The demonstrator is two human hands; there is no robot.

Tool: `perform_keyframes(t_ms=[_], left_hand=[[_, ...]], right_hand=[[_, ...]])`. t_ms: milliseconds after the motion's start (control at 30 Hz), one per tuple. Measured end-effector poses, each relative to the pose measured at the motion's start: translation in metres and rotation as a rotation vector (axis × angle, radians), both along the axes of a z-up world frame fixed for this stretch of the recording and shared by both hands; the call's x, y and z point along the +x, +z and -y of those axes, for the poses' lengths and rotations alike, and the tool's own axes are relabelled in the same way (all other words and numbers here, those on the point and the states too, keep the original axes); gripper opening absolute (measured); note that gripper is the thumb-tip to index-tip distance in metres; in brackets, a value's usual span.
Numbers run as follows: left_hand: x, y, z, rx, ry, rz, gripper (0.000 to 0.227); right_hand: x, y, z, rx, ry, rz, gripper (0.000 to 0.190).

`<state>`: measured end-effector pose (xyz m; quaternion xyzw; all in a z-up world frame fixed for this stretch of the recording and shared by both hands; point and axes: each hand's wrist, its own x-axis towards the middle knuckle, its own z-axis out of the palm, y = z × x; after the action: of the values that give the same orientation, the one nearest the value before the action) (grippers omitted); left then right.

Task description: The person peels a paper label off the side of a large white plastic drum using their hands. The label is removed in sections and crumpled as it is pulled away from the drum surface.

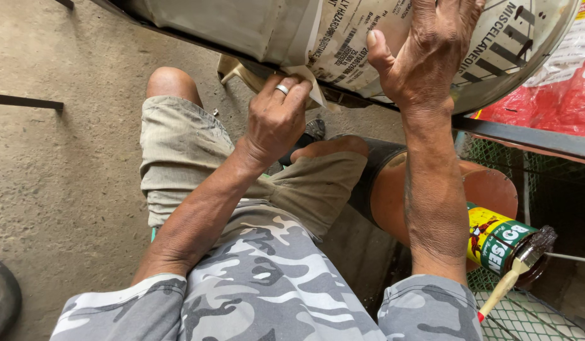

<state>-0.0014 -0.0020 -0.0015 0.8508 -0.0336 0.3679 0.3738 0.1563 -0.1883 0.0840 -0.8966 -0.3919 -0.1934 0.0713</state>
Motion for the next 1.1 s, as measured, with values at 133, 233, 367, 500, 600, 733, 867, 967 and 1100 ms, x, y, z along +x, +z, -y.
perform_keyframes(t_ms=[133,233,367,500,600,733,867,967,1100], left_hand=[[-0.002,0.001,0.003,-0.008,0.009,0.006,0.021],[0.000,0.001,0.002,-0.006,0.014,0.015,0.022],[-0.001,-0.001,0.006,0.026,0.016,-0.013,0.026],[-0.014,0.000,0.010,0.045,-0.003,0.007,0.031],[-0.033,0.006,0.013,0.046,-0.052,-0.043,0.036],[-0.069,0.028,0.029,0.077,-0.304,0.010,0.026],[-0.073,0.017,0.019,-0.272,-0.377,-0.054,0.021],[-0.043,-0.014,0.007,-0.913,-0.164,-0.710,0.045],[-0.011,-0.033,0.004,-1.476,-0.172,-0.573,0.049]], right_hand=[[0.002,0.000,-0.001,-0.015,-0.024,0.003,0.083],[0.003,0.003,-0.005,-0.047,-0.064,0.004,0.083],[-0.002,0.007,-0.007,-0.044,-0.076,-0.025,0.083],[-0.001,0.012,-0.011,-0.041,-0.095,-0.036,0.082],[-0.002,0.010,-0.012,-0.039,-0.091,-0.028,0.082],[-0.002,0.010,-0.010,-0.052,-0.108,-0.007,0.083],[0.000,0.009,-0.009,-0.030,-0.094,-0.047,0.084],[0.002,0.005,-0.008,-0.021,-0.058,-0.022,0.084],[0.001,0.009,-0.010,0.019,-0.037,-0.022,0.084]])
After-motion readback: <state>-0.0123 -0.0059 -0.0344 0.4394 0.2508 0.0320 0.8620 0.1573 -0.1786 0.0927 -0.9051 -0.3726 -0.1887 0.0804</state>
